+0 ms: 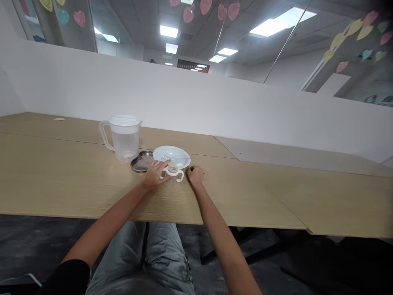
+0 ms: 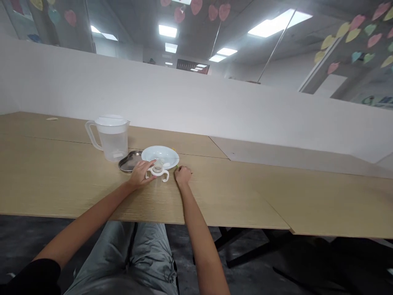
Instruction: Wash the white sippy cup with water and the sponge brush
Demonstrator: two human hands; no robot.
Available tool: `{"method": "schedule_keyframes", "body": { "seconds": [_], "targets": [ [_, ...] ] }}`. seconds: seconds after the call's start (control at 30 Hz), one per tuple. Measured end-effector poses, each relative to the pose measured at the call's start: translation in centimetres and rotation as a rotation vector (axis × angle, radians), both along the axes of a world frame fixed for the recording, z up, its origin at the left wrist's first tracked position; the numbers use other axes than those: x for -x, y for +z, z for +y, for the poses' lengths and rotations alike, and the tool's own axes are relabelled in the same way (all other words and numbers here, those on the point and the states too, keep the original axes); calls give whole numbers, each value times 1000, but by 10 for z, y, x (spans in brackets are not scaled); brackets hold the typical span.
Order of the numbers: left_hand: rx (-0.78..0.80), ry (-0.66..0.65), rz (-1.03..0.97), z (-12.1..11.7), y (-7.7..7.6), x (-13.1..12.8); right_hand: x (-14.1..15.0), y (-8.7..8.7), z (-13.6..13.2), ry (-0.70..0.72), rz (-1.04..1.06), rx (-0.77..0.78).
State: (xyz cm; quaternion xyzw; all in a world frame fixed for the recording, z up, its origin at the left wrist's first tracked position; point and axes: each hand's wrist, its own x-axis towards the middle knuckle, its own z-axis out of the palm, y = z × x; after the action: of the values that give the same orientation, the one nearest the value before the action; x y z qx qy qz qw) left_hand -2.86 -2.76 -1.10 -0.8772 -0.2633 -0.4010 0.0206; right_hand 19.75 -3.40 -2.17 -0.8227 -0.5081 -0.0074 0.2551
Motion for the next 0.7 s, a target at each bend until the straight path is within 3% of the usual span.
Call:
{"method": "schedule_keyframes", "body": {
  "seconds": [0.23, 0.43, 0.6, 0.7],
  "targets": [
    [16, 16, 10, -1, 1, 0, -2, -4, 5, -24, 127, -45],
    [45, -13, -65, -3, 4, 3, -14, -2, 9, -205, 297, -156],
    [119, 140, -166, 2, 4, 6, -17, 9, 4, -310, 338, -303],
    [118, 244, -191, 6, 3, 7, -9, 13, -2, -264, 307, -421]
  ]
}}
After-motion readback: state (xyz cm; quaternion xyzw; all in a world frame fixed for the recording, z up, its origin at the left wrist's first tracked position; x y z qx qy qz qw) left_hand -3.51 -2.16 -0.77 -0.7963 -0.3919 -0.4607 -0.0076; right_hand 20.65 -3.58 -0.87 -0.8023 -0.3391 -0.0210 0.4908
